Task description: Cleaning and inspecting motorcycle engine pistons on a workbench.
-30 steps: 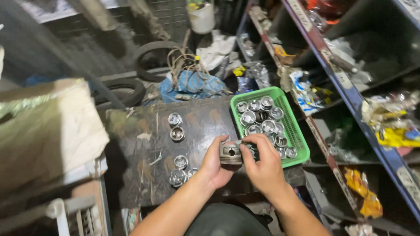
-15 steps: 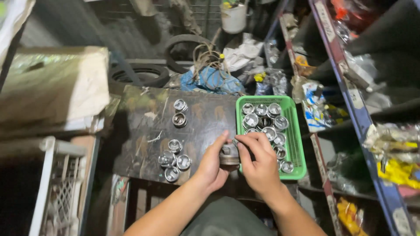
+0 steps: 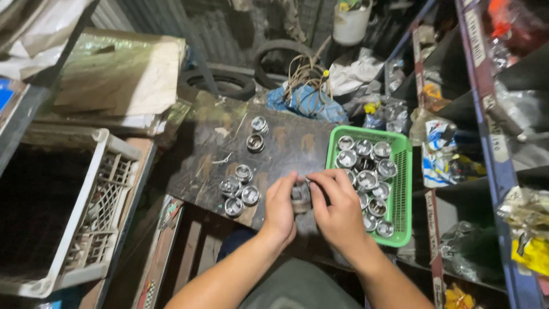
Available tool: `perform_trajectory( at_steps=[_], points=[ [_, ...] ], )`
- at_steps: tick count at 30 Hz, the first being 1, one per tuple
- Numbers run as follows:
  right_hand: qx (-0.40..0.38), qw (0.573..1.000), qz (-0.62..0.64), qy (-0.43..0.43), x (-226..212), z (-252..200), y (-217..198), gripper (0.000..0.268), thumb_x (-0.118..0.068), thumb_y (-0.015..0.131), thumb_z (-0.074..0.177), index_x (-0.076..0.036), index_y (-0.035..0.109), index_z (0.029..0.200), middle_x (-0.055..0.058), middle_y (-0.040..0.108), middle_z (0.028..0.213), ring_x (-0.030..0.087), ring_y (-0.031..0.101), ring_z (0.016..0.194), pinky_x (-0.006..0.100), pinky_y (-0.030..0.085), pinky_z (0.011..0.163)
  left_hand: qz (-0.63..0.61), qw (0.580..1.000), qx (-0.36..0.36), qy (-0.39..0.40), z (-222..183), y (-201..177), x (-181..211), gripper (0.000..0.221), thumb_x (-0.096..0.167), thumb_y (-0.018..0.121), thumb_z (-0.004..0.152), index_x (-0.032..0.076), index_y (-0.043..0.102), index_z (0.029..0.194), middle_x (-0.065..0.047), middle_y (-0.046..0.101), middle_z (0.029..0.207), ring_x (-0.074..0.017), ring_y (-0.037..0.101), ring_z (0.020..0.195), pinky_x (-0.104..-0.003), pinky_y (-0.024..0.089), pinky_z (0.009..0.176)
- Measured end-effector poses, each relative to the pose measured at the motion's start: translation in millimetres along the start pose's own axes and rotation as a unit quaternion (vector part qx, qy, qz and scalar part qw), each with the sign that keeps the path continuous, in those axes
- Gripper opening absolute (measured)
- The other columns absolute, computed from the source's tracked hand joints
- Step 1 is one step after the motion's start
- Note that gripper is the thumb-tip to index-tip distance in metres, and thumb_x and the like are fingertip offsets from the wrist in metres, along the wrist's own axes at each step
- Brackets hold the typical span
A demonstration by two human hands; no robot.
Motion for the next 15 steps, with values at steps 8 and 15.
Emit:
perform_trajectory(
  at_steps=[8,15],
  points=[
    [-0.02,0.996,-0.009,0.085,-23,-11,16,0.022,0.002,0.064,0.085,-0.003,0.07,0.106,0.009,0.064,0.101,0.02,0.061,0.074,0.029,0.052,0.065,0.016,0.994,-0.107,-0.032,38,-8,-5,0.033,0.023,0.058,0.095,-0.007,0.073,0.094,-0.013,0.072,0.099,-0.0202,0.06,0.097,-0.03,0.044,0.094],
    [0.028,0.99,-0.055,0.127,-33,15,29,0.019,0.001,0.062,0.087,-0.001,0.069,0.105,0.009,0.064,0.097,0.02,0.061,0.076,0.029,0.051,0.067,0.013,0.984,-0.168,-0.056,52,-5,7,0.033,0.021,0.058,0.096,-0.006,0.075,0.09,-0.012,0.073,0.095,-0.0192,0.061,0.093,-0.029,0.045,0.09]
  ],
)
Point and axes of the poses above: each hand's wrist, its own z-axis towards the middle knuckle, its own y-axis out of the palm, x = y × z, the point moved 7 cm from there along z, towards the middle knuckle
